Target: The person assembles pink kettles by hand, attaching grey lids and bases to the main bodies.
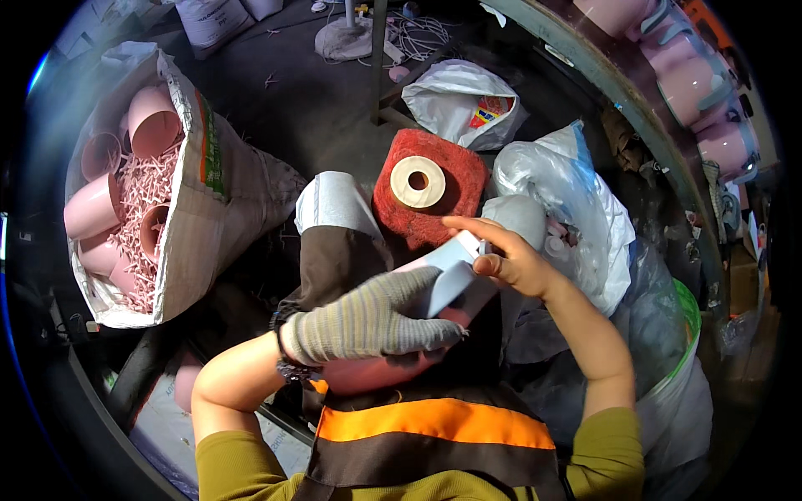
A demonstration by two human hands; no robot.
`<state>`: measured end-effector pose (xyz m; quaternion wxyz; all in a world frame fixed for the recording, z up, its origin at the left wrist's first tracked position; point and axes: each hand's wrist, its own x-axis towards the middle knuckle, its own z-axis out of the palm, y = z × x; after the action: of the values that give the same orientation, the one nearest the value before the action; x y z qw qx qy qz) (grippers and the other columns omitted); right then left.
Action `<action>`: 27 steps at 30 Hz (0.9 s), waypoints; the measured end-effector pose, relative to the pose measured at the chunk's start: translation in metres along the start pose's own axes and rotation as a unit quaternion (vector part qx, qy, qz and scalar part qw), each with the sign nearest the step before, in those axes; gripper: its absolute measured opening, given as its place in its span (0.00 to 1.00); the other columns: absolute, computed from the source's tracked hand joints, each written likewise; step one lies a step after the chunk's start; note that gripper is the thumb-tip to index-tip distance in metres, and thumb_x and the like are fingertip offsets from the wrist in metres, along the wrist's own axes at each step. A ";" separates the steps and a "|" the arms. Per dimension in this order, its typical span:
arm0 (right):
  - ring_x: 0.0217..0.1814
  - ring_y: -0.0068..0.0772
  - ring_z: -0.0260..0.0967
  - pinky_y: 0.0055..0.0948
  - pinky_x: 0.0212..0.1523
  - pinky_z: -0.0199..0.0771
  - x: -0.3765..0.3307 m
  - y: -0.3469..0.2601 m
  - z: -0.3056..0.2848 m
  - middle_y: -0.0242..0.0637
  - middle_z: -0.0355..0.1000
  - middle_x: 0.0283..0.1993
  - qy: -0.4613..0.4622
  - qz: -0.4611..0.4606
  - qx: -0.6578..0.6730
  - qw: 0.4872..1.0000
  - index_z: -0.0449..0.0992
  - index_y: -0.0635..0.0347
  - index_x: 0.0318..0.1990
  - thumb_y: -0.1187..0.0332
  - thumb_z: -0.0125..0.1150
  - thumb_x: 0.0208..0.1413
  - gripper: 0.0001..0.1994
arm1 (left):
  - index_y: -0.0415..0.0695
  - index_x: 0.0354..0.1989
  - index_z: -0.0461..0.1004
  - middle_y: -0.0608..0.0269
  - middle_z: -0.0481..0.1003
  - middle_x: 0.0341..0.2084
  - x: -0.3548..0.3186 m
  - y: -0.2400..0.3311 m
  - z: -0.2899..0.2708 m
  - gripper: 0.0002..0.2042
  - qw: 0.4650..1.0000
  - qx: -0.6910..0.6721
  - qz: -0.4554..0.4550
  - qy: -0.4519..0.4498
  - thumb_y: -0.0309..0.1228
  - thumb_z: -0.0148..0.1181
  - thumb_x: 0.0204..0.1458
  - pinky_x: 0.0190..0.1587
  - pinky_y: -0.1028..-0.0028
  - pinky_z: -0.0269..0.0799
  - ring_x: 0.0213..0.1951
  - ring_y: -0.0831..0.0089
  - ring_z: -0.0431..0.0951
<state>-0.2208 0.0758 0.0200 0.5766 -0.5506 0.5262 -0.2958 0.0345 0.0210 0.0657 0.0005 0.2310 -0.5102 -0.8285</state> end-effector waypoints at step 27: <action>0.35 0.35 0.75 0.31 0.32 0.75 0.016 -0.114 -0.394 0.42 0.77 0.40 0.511 -0.134 -0.609 0.592 0.76 0.63 0.49 0.65 0.55 0.59 0.15 | 0.38 0.44 0.75 0.48 0.76 0.42 -0.012 -0.105 -0.024 0.13 0.828 0.354 0.211 0.380 0.31 0.58 0.53 0.51 0.62 0.71 0.47 0.52 0.76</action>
<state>-0.5571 -0.0911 0.1866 -0.3022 -0.5968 0.7120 -0.2134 0.0793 0.0540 -0.0276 0.2875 0.3983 -0.7646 -0.4173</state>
